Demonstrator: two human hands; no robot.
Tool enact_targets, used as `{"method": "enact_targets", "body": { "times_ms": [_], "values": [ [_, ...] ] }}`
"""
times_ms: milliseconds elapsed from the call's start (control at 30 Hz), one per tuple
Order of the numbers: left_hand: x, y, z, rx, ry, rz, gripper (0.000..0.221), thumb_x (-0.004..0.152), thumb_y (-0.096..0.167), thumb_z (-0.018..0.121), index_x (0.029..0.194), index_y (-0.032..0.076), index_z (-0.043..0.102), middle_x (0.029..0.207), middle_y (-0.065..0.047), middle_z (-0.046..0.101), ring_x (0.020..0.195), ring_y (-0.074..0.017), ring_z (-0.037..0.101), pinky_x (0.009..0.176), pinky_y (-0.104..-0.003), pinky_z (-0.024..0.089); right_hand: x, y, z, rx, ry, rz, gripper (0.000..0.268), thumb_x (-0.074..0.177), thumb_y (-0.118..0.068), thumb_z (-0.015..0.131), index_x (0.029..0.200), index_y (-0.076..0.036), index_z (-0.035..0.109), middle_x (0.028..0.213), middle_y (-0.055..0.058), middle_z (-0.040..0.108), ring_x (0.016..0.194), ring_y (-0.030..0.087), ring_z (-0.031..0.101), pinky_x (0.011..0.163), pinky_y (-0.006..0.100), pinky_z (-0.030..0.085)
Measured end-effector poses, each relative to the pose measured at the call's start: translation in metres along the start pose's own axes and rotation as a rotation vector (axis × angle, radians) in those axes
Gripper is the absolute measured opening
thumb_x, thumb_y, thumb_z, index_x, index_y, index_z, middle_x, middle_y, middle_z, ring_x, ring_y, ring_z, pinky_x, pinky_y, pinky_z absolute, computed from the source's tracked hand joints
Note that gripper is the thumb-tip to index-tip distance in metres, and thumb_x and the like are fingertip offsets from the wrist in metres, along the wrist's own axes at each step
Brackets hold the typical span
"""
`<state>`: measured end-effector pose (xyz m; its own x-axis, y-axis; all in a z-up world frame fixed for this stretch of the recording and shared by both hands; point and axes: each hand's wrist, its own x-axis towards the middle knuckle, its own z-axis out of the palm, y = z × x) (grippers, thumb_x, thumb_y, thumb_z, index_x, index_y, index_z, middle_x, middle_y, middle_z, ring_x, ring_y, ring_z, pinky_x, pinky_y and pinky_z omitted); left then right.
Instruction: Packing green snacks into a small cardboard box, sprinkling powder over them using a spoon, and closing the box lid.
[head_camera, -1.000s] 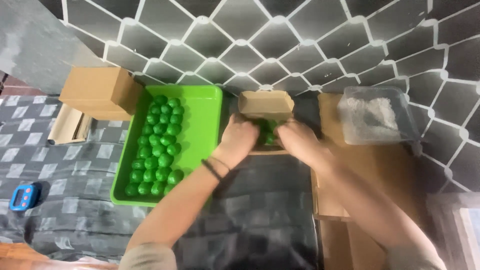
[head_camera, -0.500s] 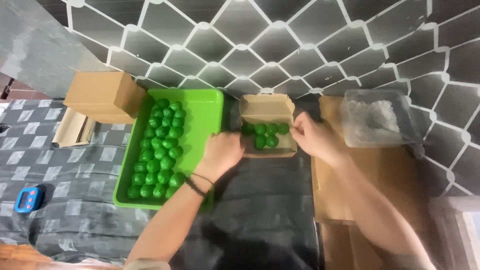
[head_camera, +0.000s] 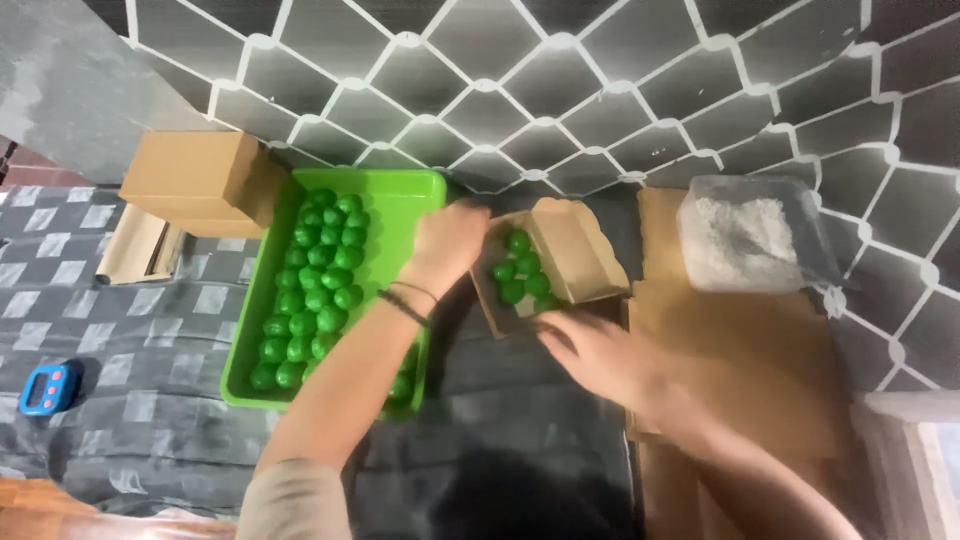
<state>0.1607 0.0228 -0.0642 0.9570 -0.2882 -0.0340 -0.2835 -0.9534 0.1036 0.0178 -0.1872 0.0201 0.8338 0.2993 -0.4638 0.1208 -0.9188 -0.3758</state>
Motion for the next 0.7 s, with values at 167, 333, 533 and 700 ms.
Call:
{"method": "enact_targets", "body": {
  "times_ms": [167,333,533,700],
  "values": [
    [0.012,0.007,0.014,-0.082,0.026,0.005,0.025,0.103,0.022,0.054,0.103,0.017,0.078,0.104,-0.017,0.077,0.094,-0.0384,0.077,0.083,-0.054,0.061,0.022,0.022,0.044,0.057,0.107,-0.11,0.042,0.105,-0.033,0.046,0.146,-0.028,0.055,0.125,0.004,0.073,0.115,0.022,0.071,0.104,0.041,0.055],
    [-0.008,0.01,-0.024,-0.259,0.02,-0.044,0.026,0.105,0.026,0.055,0.115,0.01,0.072,0.112,-0.022,0.072,0.098,-0.0431,0.074,0.086,-0.057,0.06,-0.004,0.024,0.033,0.147,0.233,-0.12,0.057,0.1,-0.035,0.055,0.154,-0.027,0.042,0.128,0.005,0.071,0.116,0.03,0.069,0.101,0.051,0.056],
    [-0.039,0.006,-0.028,-0.416,-0.049,-0.15,0.034,0.104,0.021,0.052,0.133,0.004,0.059,0.114,-0.028,0.068,0.102,-0.0479,0.071,0.086,-0.059,0.06,-0.01,0.049,0.008,0.214,0.264,0.211,0.052,0.098,-0.047,0.053,0.149,-0.042,0.046,0.123,-0.003,0.076,0.112,0.029,0.073,0.102,0.049,0.055],
    [-0.044,0.013,-0.035,-0.479,-0.083,-0.134,0.047,0.099,0.01,0.053,0.142,-0.006,0.048,0.112,-0.037,0.067,0.103,-0.0528,0.069,0.087,-0.063,0.058,0.006,0.067,0.021,0.28,0.313,0.157,0.042,0.097,-0.04,0.059,0.138,-0.036,0.061,0.12,-0.005,0.079,0.109,0.027,0.074,0.098,0.047,0.059]
  ]
}}
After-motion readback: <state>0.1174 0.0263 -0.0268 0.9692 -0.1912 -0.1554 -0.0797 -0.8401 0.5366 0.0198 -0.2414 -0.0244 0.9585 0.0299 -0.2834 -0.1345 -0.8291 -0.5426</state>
